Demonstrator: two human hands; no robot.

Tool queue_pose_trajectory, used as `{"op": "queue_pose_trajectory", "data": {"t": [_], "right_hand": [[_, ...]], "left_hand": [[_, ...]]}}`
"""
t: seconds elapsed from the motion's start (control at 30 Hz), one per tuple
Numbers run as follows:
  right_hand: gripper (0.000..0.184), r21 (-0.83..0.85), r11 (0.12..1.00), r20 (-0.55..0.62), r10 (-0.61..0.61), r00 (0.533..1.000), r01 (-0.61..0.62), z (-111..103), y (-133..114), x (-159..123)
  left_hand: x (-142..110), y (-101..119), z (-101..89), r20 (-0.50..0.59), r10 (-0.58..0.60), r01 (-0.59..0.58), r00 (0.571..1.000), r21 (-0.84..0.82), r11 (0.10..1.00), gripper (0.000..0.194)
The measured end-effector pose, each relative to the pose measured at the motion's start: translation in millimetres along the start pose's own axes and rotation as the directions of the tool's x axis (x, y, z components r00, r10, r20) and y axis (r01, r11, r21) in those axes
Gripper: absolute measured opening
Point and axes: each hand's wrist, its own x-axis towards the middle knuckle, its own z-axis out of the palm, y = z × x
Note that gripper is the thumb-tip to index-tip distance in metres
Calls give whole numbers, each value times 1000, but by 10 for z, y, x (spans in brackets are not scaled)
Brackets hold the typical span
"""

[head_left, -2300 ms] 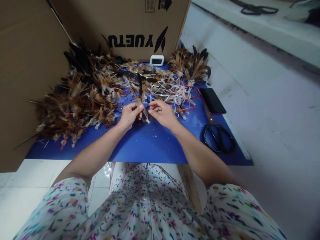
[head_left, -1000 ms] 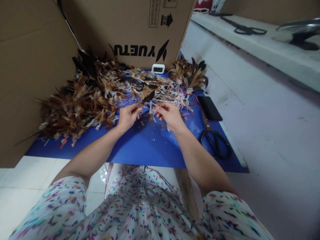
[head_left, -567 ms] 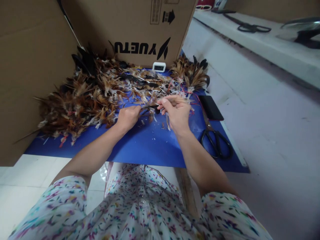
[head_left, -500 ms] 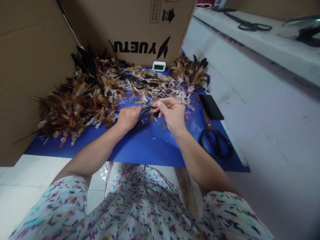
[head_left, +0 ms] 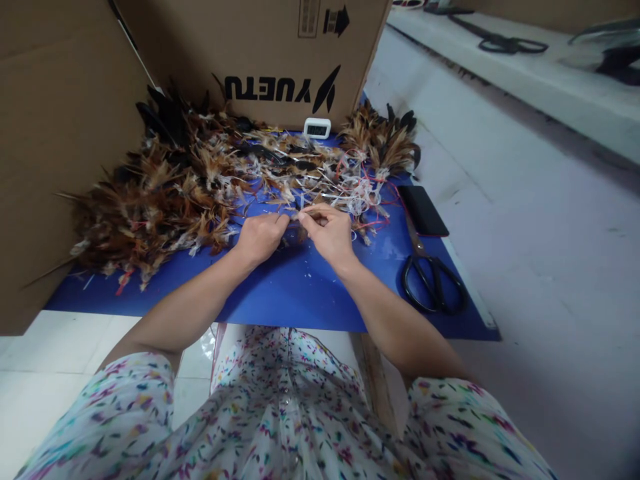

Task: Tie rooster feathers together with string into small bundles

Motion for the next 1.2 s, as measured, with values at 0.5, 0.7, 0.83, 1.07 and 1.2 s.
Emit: {"op": "queue_pose_trajectory", "data": {"t": [0.5, 0.7, 0.83, 1.07, 1.2], "right_hand": [[11, -118, 992, -30, 46, 999, -49, 46, -20, 17], [12, -94, 994, -18, 50, 999, -51, 50, -23, 12], [13, -81, 996, -7, 47, 999, -47, 54, -16, 10], [14, -112, 991, 17, 79, 997, -77, 64, 20, 10], [14, -117, 989, 9, 94, 996, -92, 74, 40, 8]], "left_hand": [[0, 37, -19, 47, -3, 4, 999, -20, 1000, 27], [-11, 32, -21, 43, 0, 2, 999, -41, 999, 29], [-16, 28, -17, 18, 2, -1, 1000, -56, 998, 29], [-11, 31, -31, 37, 11, -9, 999, -66, 998, 29], [-14, 25, -19, 20, 28, -26, 999, -77, 997, 29]]}}
